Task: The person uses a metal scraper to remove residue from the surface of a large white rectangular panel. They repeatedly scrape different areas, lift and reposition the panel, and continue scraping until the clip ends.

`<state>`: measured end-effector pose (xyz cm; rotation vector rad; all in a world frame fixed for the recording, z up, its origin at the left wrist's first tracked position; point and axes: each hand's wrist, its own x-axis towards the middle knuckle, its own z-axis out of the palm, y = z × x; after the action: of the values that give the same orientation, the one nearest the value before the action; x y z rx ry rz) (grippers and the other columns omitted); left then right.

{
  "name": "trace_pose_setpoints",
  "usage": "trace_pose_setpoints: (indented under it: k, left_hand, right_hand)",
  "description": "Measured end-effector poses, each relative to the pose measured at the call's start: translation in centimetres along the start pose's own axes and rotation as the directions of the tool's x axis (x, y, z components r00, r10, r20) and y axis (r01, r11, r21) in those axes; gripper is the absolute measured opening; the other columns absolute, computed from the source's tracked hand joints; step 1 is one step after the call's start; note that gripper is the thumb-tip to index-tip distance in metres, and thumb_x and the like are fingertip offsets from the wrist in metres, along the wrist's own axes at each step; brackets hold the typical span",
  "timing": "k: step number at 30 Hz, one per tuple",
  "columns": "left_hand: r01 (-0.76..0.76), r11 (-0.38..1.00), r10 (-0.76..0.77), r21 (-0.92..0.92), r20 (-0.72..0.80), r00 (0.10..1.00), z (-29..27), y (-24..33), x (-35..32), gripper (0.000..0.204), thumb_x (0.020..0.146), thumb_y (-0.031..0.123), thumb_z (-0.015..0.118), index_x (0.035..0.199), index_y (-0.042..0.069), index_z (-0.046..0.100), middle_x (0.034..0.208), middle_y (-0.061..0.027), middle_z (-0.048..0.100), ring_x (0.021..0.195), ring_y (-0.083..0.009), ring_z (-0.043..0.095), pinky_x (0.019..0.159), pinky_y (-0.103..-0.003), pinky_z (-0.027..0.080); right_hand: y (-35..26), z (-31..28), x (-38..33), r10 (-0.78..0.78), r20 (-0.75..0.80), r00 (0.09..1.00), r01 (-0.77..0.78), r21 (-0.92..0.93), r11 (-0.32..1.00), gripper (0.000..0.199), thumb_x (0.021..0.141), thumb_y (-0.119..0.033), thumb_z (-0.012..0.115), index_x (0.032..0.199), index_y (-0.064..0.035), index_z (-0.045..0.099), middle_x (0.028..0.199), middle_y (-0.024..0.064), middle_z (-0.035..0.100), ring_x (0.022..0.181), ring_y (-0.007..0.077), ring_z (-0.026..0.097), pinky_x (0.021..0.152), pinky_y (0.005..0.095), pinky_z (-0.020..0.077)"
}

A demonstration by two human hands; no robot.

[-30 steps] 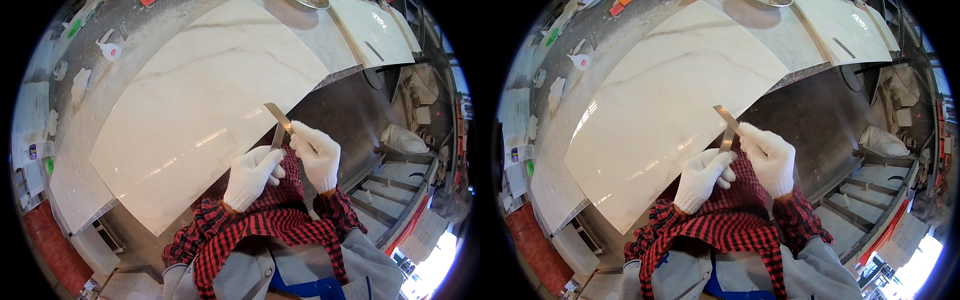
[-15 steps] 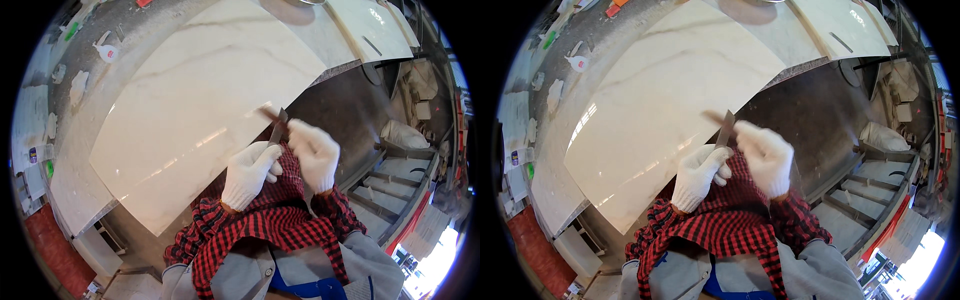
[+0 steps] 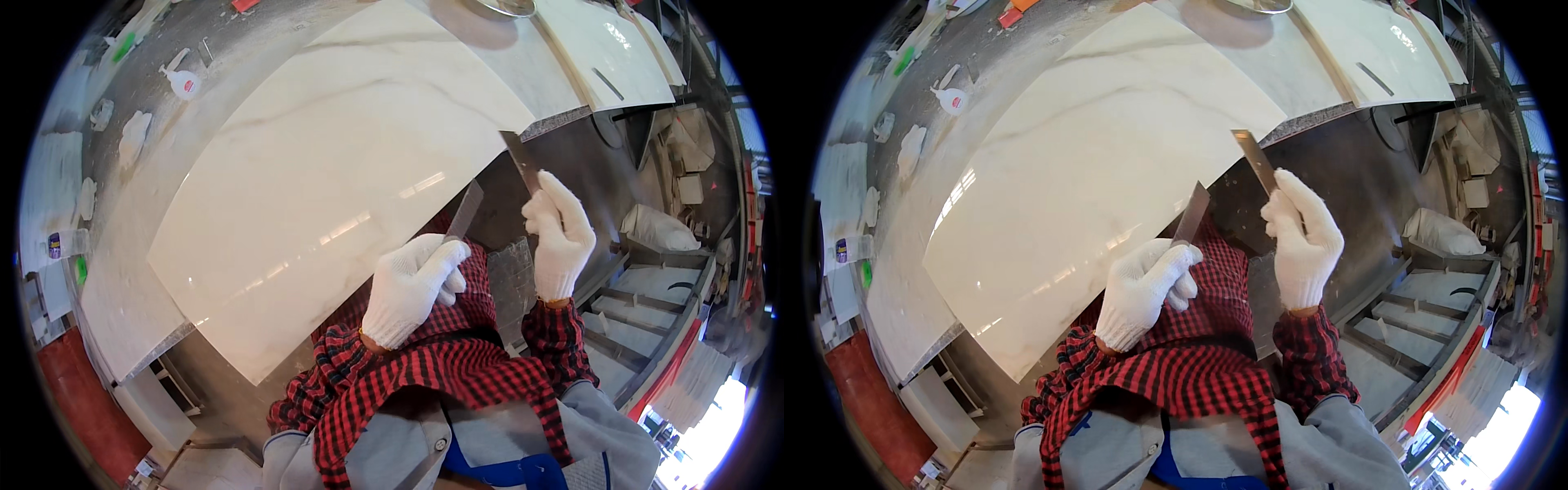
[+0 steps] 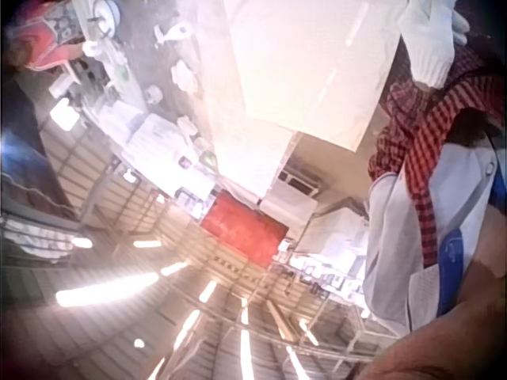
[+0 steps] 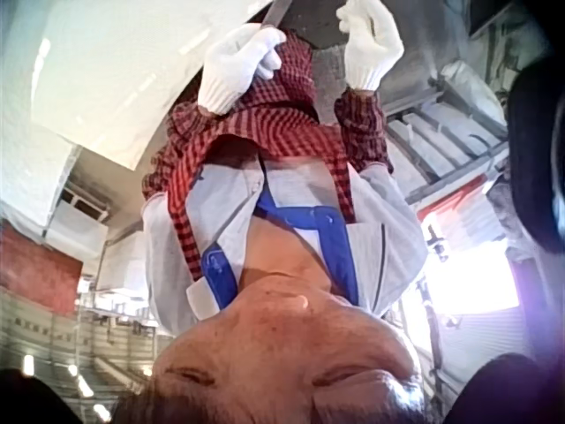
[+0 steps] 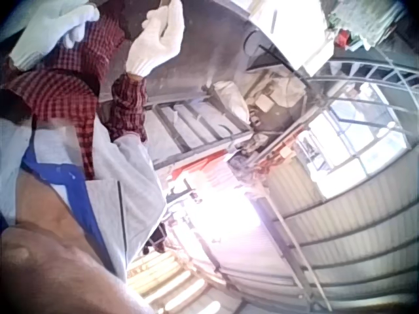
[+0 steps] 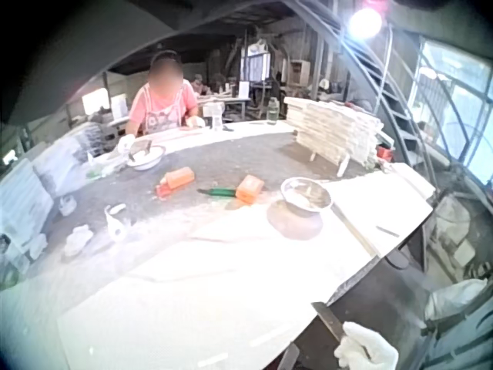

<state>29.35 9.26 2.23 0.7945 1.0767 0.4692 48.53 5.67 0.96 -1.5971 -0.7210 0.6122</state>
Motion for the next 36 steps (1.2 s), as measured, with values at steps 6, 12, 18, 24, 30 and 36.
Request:
trace_pose_setpoints:
  k: [6,12,18,24,30,36]
  left_hand:
    - [-0.047,0.998,0.049,0.046,-0.051,0.997,0.0,0.1,-0.2,0.025,0.099,0.019,0.064,0.105,-0.004,0.072,0.073,-0.0062,0.068,0.057,-0.0089,0.058,0.054,-0.023,0.046]
    - [-0.582,0.343,0.825,0.737,0.059,0.562,-1.1,-0.6,0.6,0.026,0.086,0.005,0.072,0.111,0.005,0.075,0.074,-0.012,0.066,0.06,-0.0195,0.058,0.057,-0.032,0.047]
    - [-0.43,0.113,0.904,0.896,0.087,0.419,-2.3,0.2,0.9,0.035,0.077,0.001,0.074,0.111,0.011,0.075,0.081,-0.0105,0.066,0.069,-0.0257,0.061,0.063,-0.037,0.05]
    - [-0.432,0.134,0.888,0.892,0.086,0.452,-3.0,-0.2,0.9,0.04,0.08,0.011,0.076,0.119,0.015,0.071,0.088,-0.0088,0.066,0.07,-0.029,0.064,0.062,-0.038,0.051]
    - [-0.374,0.832,0.453,0.409,-0.115,0.884,-2.2,-1.2,-1.0,0.026,0.094,0.015,0.067,0.117,0.003,0.071,0.081,-0.0061,0.069,0.067,-0.0144,0.062,0.058,-0.029,0.048]
    - [0.035,0.993,-0.017,-0.111,0.165,0.986,-0.7,-0.4,-2.1,0.04,0.107,0.027,0.049,0.119,-0.008,0.063,0.061,-0.0017,0.056,0.052,-0.0085,0.049,0.053,-0.024,0.041]
  right_hand:
    - [-1.3,0.1,-2.1,0.017,0.06,0.998,-0.017,-0.005,1.0,0.029,0.094,0.003,0.062,0.121,0.0025,0.07,0.094,0.0079,0.069,0.076,0.01,0.063,0.065,0.0222,0.0505]
    - [-2.6,-0.1,-2.9,-0.022,0.053,0.998,0.021,0.011,1.0,0.029,0.093,0.005,0.06,0.121,0.0029,0.07,0.092,0.0084,0.069,0.073,0.0113,0.063,0.064,0.023,0.0508]
    - [-2.5,0.1,-3.7,-0.031,0.171,0.985,0.021,0.059,0.998,0.03,0.091,0.009,0.059,0.119,0.0048,0.069,0.088,0.009,0.068,0.072,0.0116,0.063,0.063,0.023,0.0508]
    - [-2.5,1.7,-5.8,-0.019,0.302,0.953,0.028,-0.023,0.999,0.029,0.087,0.009,0.06,0.112,0.0046,0.072,0.084,0.0061,0.07,0.072,0.009,0.065,0.064,0.0221,0.0515]
    - [-1.3,-0.8,2.7,-0.019,-0.002,1.0,0.018,-0.076,0.997,0.03,0.094,0.003,0.057,0.122,0.0048,0.068,0.088,0.0041,0.066,0.069,0.0067,0.056,0.06,0.0195,0.0442]
    - [3.8,-3.2,15.3,-0.276,0.008,0.961,0.264,-0.314,0.912,0.032,0.095,-0.008,0.056,0.124,-0.0039,0.069,0.085,0.0047,0.069,0.073,0.0129,0.062,0.069,0.0269,0.0489]
